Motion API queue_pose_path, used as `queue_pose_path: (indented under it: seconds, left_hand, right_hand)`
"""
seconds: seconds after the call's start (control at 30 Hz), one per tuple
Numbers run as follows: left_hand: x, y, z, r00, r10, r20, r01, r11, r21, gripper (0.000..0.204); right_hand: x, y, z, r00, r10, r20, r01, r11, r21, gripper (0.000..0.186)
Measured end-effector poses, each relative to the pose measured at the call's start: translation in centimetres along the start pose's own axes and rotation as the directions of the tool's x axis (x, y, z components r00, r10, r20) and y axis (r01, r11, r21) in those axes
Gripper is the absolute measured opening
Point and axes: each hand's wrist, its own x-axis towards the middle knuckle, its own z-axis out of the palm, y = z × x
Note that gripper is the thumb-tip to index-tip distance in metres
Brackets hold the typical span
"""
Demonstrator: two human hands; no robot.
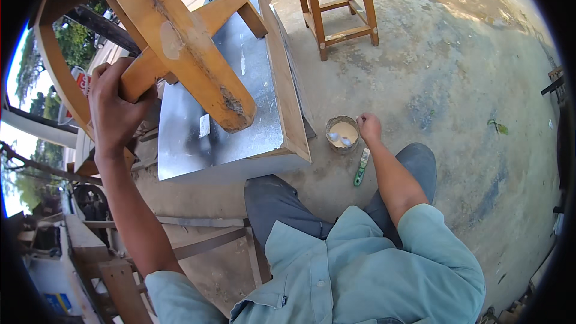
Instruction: The person repairs a wooden stool by applying a white filler substance to the joints and legs using a small brush and a tube. They work on the stool while it is placed upside down on a metal stand, smoothing the filler into the wood grain.
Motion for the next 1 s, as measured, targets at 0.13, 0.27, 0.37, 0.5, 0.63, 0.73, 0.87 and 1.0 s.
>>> queue_pose_path:
  seconds: [0.13, 0.27, 0.37, 0.5, 0.63, 0.73, 0.87, 1.0]
  left_hand:
    - [4.5, -1.2, -0.5, 0.977, -0.145, 0.154, 0.161, 0.982, -0.099, 0.057]
    - [6.3, -3.6, 0.5, 0.995, -0.02, 0.101, 0.047, 0.963, -0.265, 0.043]
    - [7.9, -3.4, -0.2, 0.991, -0.053, 0.126, 0.079, 0.974, -0.212, 0.05]
    - [9.0, -3.8, -0.2, 0.972, -0.13, 0.196, 0.169, 0.965, -0.199, 0.056]
    - [9.4, -4.3, -0.2, 0.974, -0.155, 0.166, 0.182, 0.97, -0.162, 0.056]
    - [9.7, -5.2, 0.3, 0.968, -0.169, 0.185, 0.207, 0.956, -0.208, 0.056]
    - [10.4, -5.1, 0.4, 0.967, -0.173, 0.187, 0.21, 0.958, -0.197, 0.057]
    - [11.1, -5.4, 0.8, 0.969, -0.161, 0.185, 0.196, 0.963, -0.186, 0.059]
  right_hand:
    - [1.5, -2.5, 0.7, 0.857, -0.31, 0.412, 0.445, 0.849, -0.285, 0.018]
    - [1.6, -4.7, 3.1, 0.613, -0.225, 0.757, 0.694, 0.611, -0.381, 0.02]
    - [1.6, -2.8, 5.9, 0.584, -0.162, 0.795, 0.73, 0.534, -0.427, 0.023]
    - [2.0, -3.4, 6.9, 0.532, -0.055, 0.845, 0.752, 0.489, -0.442, 0.023]
    - [1.8, -3.9, 7.3, 0.489, 0.017, 0.872, 0.775, 0.45, -0.444, 0.026]
    - [1.2, -4.2, 6.9, 0.471, 0.07, 0.879, 0.783, 0.425, -0.454, 0.03]
    - [1.1, -6.2, 4.3, 0.456, 0.131, 0.88, 0.79, 0.397, -0.468, 0.037]
    - [1.3, -2.4, 6.9, 0.512, 0.083, 0.855, 0.757, 0.427, -0.495, 0.04]
